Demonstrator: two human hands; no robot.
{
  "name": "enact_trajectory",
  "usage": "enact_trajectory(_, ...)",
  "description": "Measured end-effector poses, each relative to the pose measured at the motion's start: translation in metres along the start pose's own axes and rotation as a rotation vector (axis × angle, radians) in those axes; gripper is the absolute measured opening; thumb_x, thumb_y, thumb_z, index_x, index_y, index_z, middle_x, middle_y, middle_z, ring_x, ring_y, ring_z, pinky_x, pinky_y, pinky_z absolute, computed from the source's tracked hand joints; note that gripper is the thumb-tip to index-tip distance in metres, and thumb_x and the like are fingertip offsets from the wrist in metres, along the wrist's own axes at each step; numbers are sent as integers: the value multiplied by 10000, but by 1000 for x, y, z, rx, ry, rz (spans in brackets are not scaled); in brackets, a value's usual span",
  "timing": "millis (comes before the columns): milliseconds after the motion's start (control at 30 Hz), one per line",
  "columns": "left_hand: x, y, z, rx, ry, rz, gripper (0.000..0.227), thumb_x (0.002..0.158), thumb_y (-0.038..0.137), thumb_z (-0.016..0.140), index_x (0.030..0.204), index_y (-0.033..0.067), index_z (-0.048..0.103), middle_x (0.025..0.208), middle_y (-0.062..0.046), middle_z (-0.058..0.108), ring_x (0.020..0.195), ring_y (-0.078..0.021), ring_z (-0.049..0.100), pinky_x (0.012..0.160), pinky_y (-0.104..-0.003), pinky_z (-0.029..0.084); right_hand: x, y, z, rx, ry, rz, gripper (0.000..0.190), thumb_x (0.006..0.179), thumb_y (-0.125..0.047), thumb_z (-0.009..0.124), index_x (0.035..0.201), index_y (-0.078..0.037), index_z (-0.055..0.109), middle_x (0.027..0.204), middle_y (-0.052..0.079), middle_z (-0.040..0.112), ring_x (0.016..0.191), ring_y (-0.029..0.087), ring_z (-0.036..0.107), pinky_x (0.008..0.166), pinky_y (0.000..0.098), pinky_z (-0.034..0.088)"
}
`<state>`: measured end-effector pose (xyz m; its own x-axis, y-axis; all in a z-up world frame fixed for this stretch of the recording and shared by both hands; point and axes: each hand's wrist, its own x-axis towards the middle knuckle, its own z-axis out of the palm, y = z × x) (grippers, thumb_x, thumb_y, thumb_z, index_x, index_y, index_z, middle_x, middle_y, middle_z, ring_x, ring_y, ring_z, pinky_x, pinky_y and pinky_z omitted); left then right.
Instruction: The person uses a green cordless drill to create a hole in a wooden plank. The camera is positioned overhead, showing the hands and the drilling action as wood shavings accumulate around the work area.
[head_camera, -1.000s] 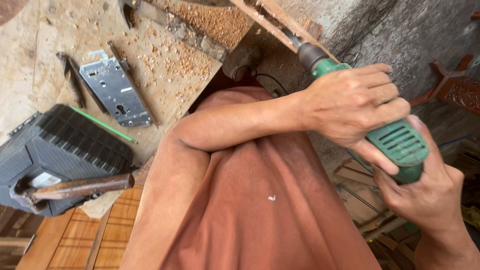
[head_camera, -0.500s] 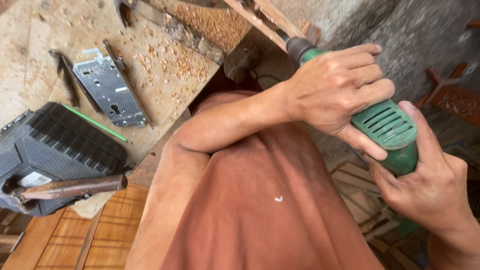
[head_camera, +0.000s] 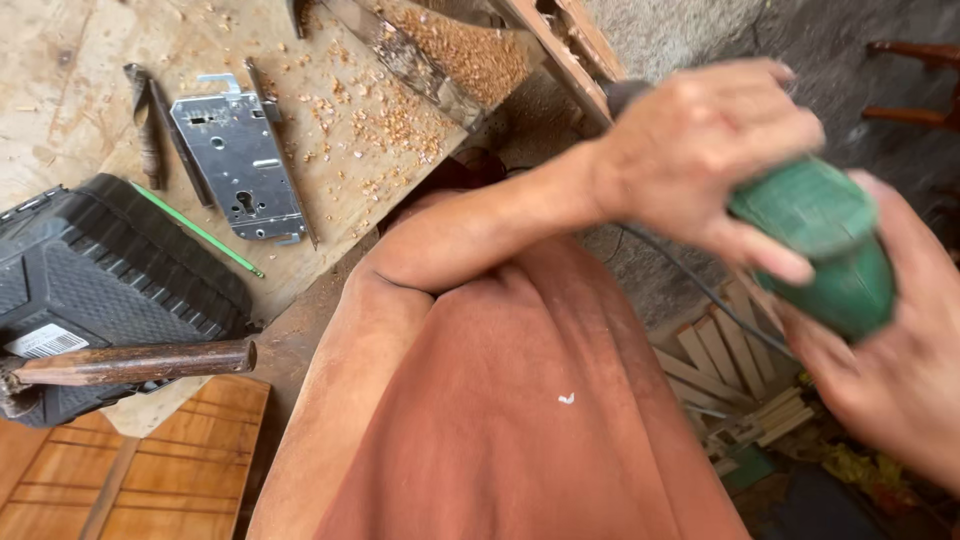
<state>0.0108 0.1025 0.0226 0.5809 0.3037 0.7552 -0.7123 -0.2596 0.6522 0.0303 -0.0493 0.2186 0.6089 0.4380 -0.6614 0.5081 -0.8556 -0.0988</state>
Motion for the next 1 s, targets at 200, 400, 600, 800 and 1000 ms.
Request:
enact_trajectory(200,2,27,34,-44,28,49,816,852,855,660,797,42,608,645,-63,575,576,-240,591,577,-382,519,-48,32,9,-69,-23,-136,582,836,-9,672,1387,46,494,1205,176,657,1053,246,723,864,348,582)
enact_trajectory(400,-11,16,21,-8,-135,55,817,879,851,687,878,36,625,728,-83,590,661,-251,601,714,-404,560,-32,30,44,-2,298,-183,758,806,-99,811,1456,122,491,1104,231,718,936,280,743,793,358,605)
enact_trajectory(600,-24,0,8,16,-274,52,800,895,832,731,888,43,602,770,-96,589,725,-281,609,743,-405,545,-14,22,77,172,409,-243,711,883,-81,791,1497,74,469,1122,227,726,1014,278,761,835,347,610)
enact_trajectory(800,-25,-2,-6,47,-337,79,736,921,781,695,931,53,586,792,-80,565,739,-271,593,770,-403,542,-4,27,83,227,381,-246,742,850,-77,783,1506,69,469,1066,237,717,982,305,757,803,385,600)
enact_trajectory(1000,-22,13,13,48,-252,88,789,911,827,660,876,43,579,770,-73,568,713,-258,593,770,-403,558,-22,37,66,110,388,-300,710,881,-78,785,1493,102,475,1149,236,721,970,298,757,812,366,610)
